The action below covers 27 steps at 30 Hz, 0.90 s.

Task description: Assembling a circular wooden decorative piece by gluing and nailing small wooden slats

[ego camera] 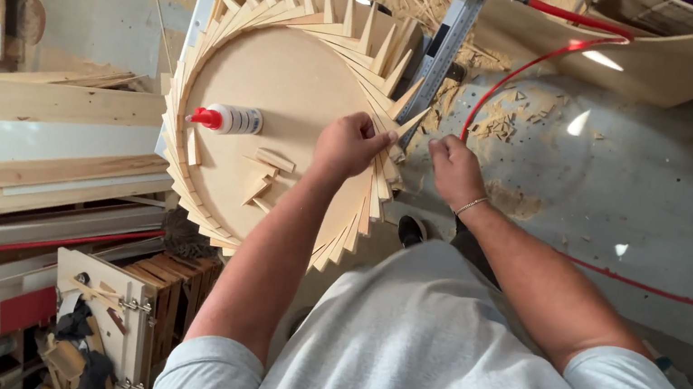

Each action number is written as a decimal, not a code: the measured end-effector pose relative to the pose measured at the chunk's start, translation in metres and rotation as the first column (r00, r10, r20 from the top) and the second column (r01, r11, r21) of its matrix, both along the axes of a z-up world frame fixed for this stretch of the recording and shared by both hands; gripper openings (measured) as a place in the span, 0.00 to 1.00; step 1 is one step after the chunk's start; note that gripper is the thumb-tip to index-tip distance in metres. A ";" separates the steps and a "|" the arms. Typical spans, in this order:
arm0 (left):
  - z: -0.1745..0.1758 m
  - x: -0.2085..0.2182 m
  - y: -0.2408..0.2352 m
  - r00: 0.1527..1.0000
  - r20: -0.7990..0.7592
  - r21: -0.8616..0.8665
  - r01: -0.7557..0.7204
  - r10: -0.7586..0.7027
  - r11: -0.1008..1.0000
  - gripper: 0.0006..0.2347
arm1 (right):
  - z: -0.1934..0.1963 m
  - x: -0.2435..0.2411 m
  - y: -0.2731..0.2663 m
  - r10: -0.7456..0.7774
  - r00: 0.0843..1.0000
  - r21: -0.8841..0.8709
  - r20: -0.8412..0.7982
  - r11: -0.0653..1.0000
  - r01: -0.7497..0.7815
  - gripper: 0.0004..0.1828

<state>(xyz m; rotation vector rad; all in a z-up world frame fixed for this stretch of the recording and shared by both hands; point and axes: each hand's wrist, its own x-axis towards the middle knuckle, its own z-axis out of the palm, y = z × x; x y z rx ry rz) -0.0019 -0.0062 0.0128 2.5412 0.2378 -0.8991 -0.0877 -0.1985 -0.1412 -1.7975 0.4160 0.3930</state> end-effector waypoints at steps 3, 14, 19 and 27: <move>0.001 -0.002 -0.002 1.000 -0.010 0.030 0.013 -0.013 0.999 0.18 | -0.019 0.006 -0.005 -0.014 0.998 -0.031 0.064 0.999 0.016 0.31; 0.016 0.001 -0.007 0.998 -0.056 0.019 -0.010 0.011 1.000 0.18 | 0.052 0.177 -0.067 -0.009 0.992 -0.051 0.128 0.999 0.016 0.24; 0.002 0.000 -0.004 0.999 -0.037 0.040 -0.016 0.018 0.999 0.20 | 0.057 0.264 -0.052 0.269 0.922 -0.522 0.279 0.848 -0.089 0.42; -0.004 -0.012 -0.003 0.996 0.085 0.001 -0.021 0.021 1.000 0.19 | 0.017 0.335 -0.005 0.656 0.729 -0.935 0.196 0.348 -0.062 0.47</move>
